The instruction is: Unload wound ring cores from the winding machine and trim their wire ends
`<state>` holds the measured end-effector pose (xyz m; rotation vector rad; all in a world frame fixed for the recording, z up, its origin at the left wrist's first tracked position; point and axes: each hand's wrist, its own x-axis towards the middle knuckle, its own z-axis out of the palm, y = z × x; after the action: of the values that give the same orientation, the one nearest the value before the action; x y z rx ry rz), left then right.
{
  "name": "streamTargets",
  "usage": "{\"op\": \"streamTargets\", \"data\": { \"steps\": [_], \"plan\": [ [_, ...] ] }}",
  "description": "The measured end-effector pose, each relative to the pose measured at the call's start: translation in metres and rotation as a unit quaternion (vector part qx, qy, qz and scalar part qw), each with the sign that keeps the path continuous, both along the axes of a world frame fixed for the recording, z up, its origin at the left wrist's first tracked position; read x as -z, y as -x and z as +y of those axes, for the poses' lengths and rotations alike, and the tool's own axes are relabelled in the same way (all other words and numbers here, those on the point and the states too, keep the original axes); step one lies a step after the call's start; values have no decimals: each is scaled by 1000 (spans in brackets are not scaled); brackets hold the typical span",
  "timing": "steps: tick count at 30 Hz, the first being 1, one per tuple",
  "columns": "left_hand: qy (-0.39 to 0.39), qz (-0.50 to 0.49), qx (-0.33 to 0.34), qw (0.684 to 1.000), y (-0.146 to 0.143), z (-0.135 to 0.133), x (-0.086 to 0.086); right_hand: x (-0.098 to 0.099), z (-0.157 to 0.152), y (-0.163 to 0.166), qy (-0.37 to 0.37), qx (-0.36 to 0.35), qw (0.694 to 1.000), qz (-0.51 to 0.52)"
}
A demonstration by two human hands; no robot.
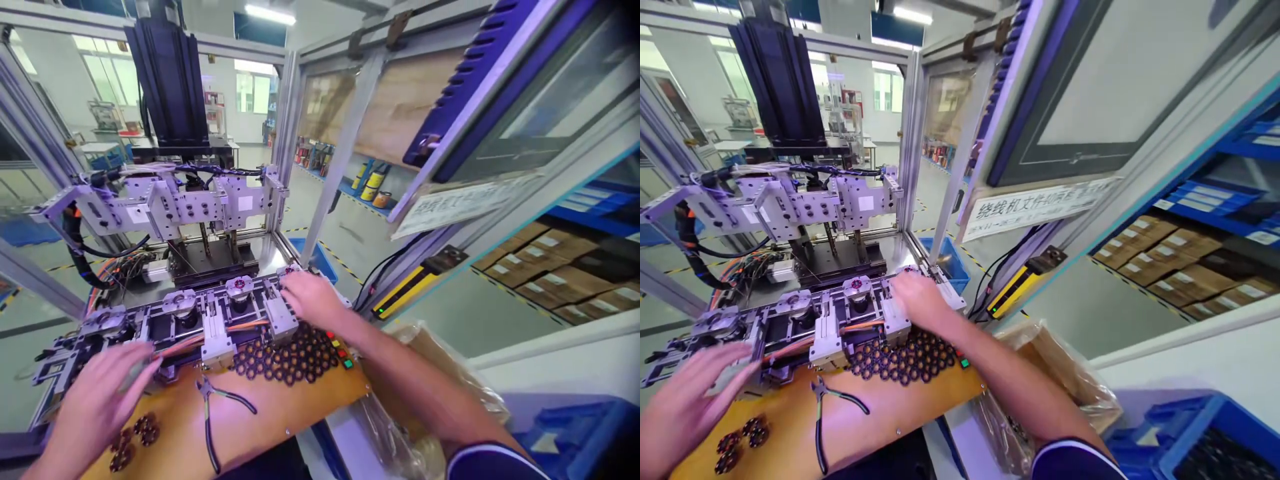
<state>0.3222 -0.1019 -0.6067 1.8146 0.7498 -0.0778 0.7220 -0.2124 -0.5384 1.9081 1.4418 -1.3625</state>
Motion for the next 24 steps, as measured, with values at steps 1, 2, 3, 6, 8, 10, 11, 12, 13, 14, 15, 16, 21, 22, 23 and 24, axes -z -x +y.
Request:
{"op": "streamTargets", "data": {
  "steps": [1,2,3,6,8,10,11,12,13,14,15,16,21,22,23,24],
  "plan": [
    [-25,-33,32,999,-36,12,16,14,3,-23,34,5,999,-29],
    [-30,-44,73,996,-69,18,33,26,5,-41,68,7,997,-45],
    [-2,-28,111,993,-97,19,51,37,5,-55,98,8,994,-49],
    [58,-14,179,982,-153,-3,98,57,1,-75,152,13,988,-22],
    [87,0,211,974,-173,-23,117,62,-5,-76,159,20,987,4],
    [107,13,235,966,-184,-36,127,66,-10,-74,161,28,986,20],
    [112,19,244,963,-187,-39,128,67,-13,-73,162,30,986,26],
    [116,24,252,960,-189,-40,128,69,-15,-72,163,32,986,32],
    [118,29,260,958,-191,-40,128,70,-17,-71,164,33,985,38],
    [119,33,267,956,-192,-38,127,71,-18,-71,165,34,985,42],
    [119,36,275,953,-193,-37,126,73,-19,-72,168,35,984,44],
    [120,37,286,950,-194,-36,125,74,-20,-72,171,36,984,45],
    [138,43,338,930,-202,-33,125,80,-23,-74,191,34,980,48],
    [142,43,341,928,-204,-32,125,81,-24,-74,194,32,979,50],
    [144,43,340,928,-205,-32,126,82,-24,-74,197,30,979,51],
    [144,42,335,930,-206,-32,126,83,-25,-74,200,29,978,52]
  ]
}}
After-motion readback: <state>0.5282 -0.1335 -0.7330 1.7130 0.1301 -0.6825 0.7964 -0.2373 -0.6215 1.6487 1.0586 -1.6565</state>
